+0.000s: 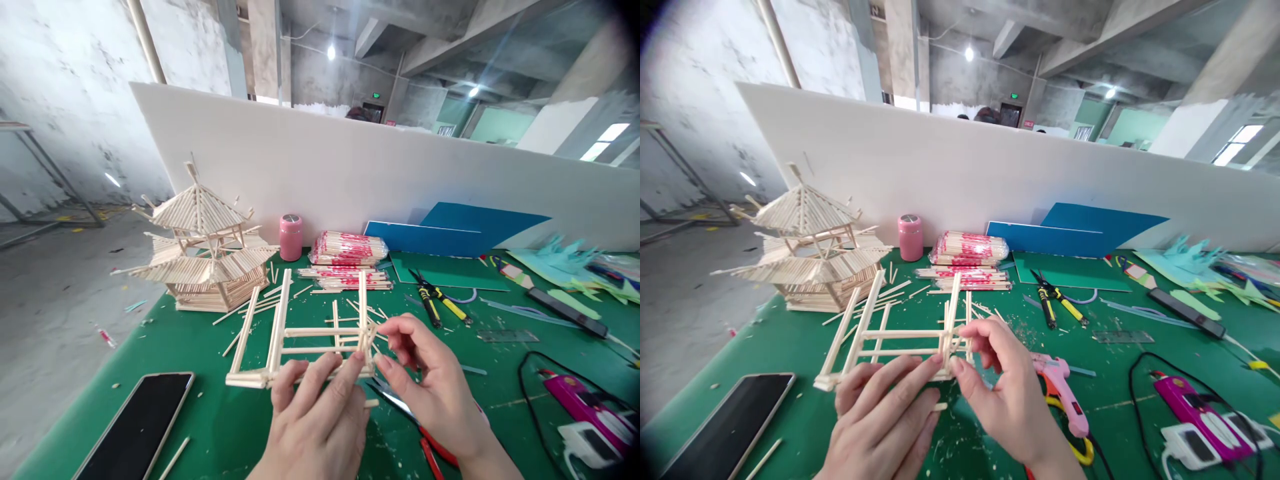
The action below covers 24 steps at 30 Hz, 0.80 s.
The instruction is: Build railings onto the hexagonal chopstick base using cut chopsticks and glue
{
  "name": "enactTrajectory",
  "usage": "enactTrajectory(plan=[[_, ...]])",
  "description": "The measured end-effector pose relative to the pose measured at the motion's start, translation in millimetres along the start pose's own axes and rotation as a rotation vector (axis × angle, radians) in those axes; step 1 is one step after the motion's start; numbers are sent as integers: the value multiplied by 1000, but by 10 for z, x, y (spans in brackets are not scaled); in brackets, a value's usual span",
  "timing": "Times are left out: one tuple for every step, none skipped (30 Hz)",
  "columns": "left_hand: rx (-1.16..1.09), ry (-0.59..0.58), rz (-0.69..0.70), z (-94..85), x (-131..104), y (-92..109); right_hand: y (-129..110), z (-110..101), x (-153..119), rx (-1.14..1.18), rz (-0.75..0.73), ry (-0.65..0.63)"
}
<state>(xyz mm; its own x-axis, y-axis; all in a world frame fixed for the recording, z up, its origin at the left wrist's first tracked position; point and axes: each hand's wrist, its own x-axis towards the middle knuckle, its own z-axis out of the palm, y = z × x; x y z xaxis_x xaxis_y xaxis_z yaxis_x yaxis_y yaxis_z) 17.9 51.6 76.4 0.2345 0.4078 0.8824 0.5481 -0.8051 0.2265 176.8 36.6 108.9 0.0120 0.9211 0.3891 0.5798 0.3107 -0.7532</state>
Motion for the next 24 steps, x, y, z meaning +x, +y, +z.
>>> enactTrajectory(plan=[[-3, 11, 8, -7, 0, 2, 1, 17, -19, -4, -4, 11], [-4, 11, 13, -15, 0, 5, 0, 34, -31, -11, -1, 20], [-5, -20, 3, -26, 1, 12, -1, 50, -37, -20, 7, 31], [-3, -61, -12, -38, 4, 20, -3, 63, -37, -29, 16, 43], [-3, -94, -25, -51, 9, 30, -6, 73, -32, -38, 29, 49], [-2, -115, -37, -63, 15, 41, -10, 78, -23, -46, 41, 54], [-3, -122, -42, -74, 23, 51, -15, 80, -11, -53, 47, 56], [-5, -115, -38, -82, 32, 59, -20, 77, 5, -57, 43, 58], [-7, -110, -37, -88, 39, 64, -27, 71, 23, -60, 29, 58], [-8, -105, -41, -92, 45, 66, -35, 62, 43, -63, 7, 52], [-9, -107, -47, -95, 48, 64, -43, 52, 64, -67, -21, 40], [-9, -110, -52, -97, 49, 60, -52, 40, 85, -72, -50, 24], [-11, -111, -53, -98, 47, 55, -60, 29, 105, -79, -77, 5], [-12, -112, -55, -99, 44, 50, -67, 19, 122, -85, -97, -14], [-13, -114, -52, -100, 39, 46, -72, 11, 137, -91, -110, -29], [-12, -116, -50, -100, 34, 43, -76, 5, 148, -94, -119, -41], [-11, -113, -43, -99, 28, 41, -79, 0, 156, -97, -124, -49], [-9, -109, -39, -98, 23, 40, -81, -4, 161, -98, -129, -52], [-7, -106, -37, -96, 19, 41, -82, -8, 164, -98, -134, -55], [-6, -100, -32, -93, 17, 42, -84, -11, 166, -97, -135, -54], [-5, -99, -31, -91, 17, 43, -87, -14, 167, -97, -136, -53], [-6, -97, -30, -88, 19, 44, -91, -17, 168, -98, -135, -55], [-7, -100, -33, -86, 22, 45, -95, -19, 171, -99, -132, -57], [-7, -104, -39, -84, 27, 45, -100, -21, 175, -99, -129, -59]])
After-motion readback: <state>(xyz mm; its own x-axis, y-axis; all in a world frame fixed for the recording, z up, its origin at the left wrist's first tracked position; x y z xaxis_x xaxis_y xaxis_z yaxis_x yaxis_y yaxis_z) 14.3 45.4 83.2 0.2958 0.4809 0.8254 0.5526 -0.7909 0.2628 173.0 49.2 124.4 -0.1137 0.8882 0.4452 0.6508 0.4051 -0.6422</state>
